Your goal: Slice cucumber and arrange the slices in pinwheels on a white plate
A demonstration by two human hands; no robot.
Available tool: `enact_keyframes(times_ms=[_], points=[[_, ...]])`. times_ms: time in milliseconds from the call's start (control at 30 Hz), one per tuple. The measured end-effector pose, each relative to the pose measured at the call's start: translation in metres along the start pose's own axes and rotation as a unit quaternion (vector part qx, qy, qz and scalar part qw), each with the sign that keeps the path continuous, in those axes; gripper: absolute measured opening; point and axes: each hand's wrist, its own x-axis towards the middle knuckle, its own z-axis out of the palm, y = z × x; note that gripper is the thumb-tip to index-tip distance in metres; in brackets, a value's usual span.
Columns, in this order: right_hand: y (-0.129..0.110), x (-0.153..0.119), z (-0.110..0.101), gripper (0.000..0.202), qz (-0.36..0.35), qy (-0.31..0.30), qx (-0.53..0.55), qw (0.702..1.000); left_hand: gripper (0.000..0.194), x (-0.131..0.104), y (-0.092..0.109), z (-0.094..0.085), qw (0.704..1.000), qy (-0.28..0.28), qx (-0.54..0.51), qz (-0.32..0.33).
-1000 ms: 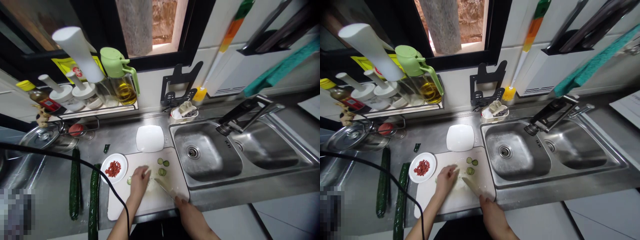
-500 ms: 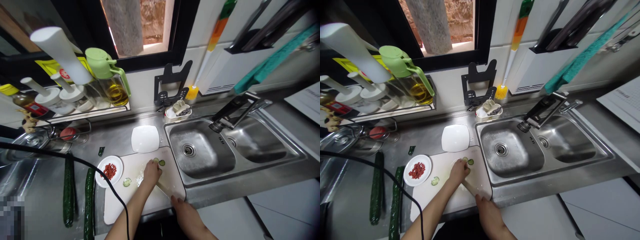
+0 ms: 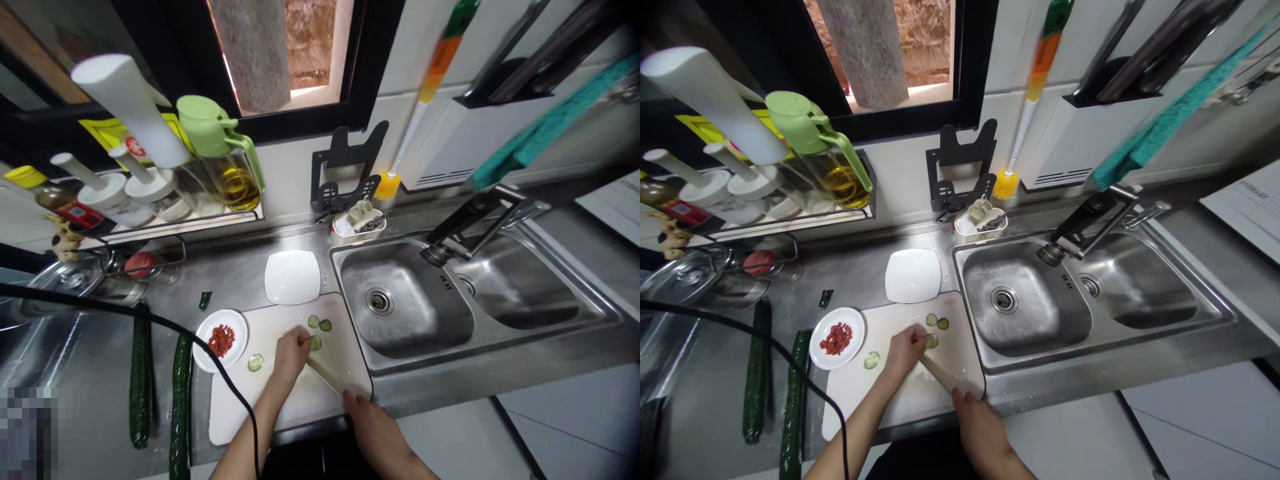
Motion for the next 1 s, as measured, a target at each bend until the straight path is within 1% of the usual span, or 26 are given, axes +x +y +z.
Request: enact_keyframes(times_ms=[133, 233, 333, 500, 700, 800, 1000], points=[[0.004, 0.001, 0.004, 0.056, -0.005, 0.009, 0.006, 1.000, 0.012, -0.012, -0.020, -0.009, 0.998, 0.045, -0.035, -0.021], [0.005, -0.001, 0.002, 0.051, -0.014, 0.011, 0.008, 1.000, 0.016, -0.019, -0.035, -0.011, 0.997, 0.057, -0.046, -0.034], [0.002, -0.003, -0.002, 0.046, -0.020, 0.014, 0.008, 1.000, 0.019, -0.023, -0.043, -0.011, 0.995, 0.070, -0.049, -0.042], [-0.009, 0.001, -0.006, 0.049, -0.020, 0.012, -0.009, 1.000, 0.019, -0.025, -0.045, -0.011, 0.994, 0.078, -0.038, -0.060], [-0.022, 0.013, -0.006, 0.048, -0.010, 0.018, -0.033, 0.999, 0.019, -0.024, -0.044, -0.011, 0.995, 0.084, -0.015, -0.057], [-0.025, 0.015, -0.007, 0.046, -0.012, 0.022, -0.036, 0.999, 0.019, -0.024, -0.043, -0.010, 0.995, 0.088, -0.003, -0.056], [-0.028, 0.015, -0.010, 0.048, -0.016, 0.021, -0.048, 0.998, 0.019, -0.024, -0.043, -0.011, 0.995, 0.086, -0.005, -0.059]])
